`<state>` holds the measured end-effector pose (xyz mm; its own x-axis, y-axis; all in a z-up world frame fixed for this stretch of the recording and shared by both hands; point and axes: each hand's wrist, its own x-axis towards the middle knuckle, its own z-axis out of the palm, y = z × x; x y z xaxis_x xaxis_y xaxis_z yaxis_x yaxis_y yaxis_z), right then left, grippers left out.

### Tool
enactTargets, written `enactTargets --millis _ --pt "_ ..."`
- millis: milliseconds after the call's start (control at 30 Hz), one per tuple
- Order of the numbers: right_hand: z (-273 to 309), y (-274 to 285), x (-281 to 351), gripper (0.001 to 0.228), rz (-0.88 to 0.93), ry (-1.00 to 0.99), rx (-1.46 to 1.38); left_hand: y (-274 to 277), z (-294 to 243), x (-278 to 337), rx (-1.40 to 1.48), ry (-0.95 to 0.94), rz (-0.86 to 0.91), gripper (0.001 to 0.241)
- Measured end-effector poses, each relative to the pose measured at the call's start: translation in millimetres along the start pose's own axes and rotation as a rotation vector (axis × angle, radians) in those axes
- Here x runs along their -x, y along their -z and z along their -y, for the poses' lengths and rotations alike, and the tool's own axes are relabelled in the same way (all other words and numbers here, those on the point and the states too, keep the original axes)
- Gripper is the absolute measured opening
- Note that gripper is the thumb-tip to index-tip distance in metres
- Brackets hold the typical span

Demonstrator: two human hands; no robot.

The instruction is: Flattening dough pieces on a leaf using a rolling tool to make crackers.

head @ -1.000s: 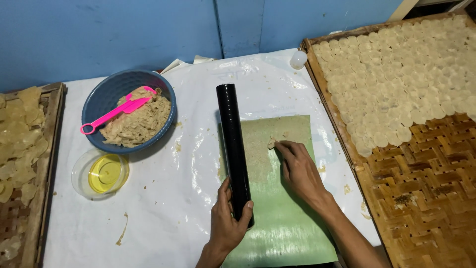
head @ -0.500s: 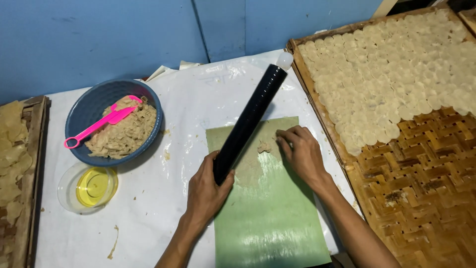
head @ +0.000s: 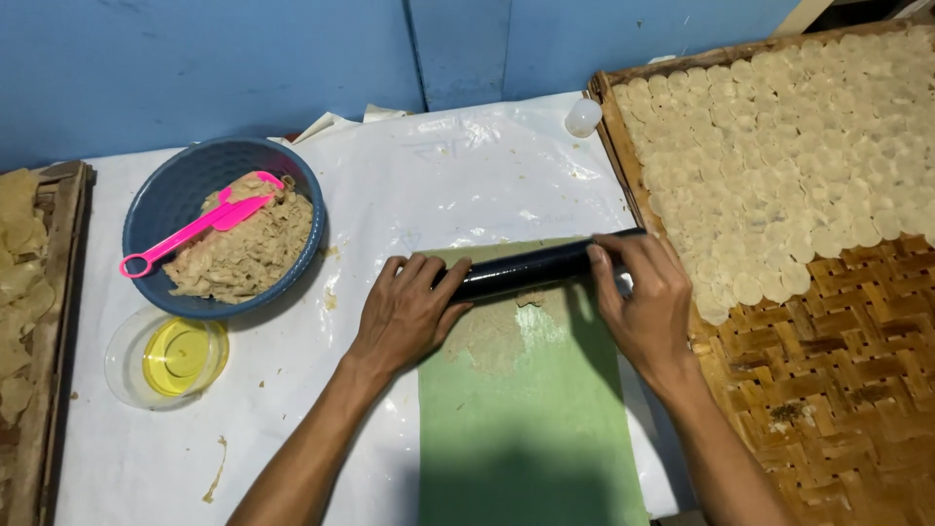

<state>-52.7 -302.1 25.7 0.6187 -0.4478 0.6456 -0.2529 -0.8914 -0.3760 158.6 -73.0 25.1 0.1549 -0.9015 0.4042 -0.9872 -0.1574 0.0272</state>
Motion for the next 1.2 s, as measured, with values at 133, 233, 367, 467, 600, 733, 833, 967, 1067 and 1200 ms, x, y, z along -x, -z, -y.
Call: enactTargets --millis 133,233,367,467,600,733,833,967,1067,1200 --pt "-7.8 -27.4 -33.7 0.029 0.066 0.09 0.058 -12.3 8.7 -16.4 0.023 -0.086 0.016 0.047" --pt "1.6 -28.8 -45.7 0.046 0.3 0.023 0.089 -12.6 11.7 -24.6 0.072 -0.068 0.079 0.047" --pt "6.9 -29.6 -46.6 0.059 0.54 -0.131 0.142 -3.9 4.9 -44.7 0.194 0.072 0.149 0.058" --pt "0.9 -38.2 -42.9 0.064 0.552 -0.146 0.174 -13.0 5.8 -62.4 0.21 0.152 0.229 0.067" --pt "1.2 -42.4 -31.0 0.059 0.449 -0.09 0.286 -19.9 0.2 -66.6 0.185 0.2 0.303 0.067" --pt "5.3 -41.3 -8.1 0.055 0.385 -0.047 0.354 -16.1 -12.4 -49.3 0.17 0.164 0.25 0.066" --pt "2.0 -40.8 9.9 0.059 0.344 0.023 0.389 -14.6 -21.6 -34.4 0.154 0.143 0.181 0.067" --pt "11.2 -26.7 21.7 0.058 0.373 0.033 0.33 -3.2 -31.0 -18.9 0.103 0.067 0.102 0.066" --pt "12.6 -24.1 17.5 0.055 0.394 0.011 0.264 -32.0 -18.8 -10.4 0.057 0.013 0.098 0.06" --pt "30.7 -1.9 -12.1 0.059 0.514 -0.283 -0.018 -42.3 -6.6 -18.1 0.027 -0.053 0.033 0.049"
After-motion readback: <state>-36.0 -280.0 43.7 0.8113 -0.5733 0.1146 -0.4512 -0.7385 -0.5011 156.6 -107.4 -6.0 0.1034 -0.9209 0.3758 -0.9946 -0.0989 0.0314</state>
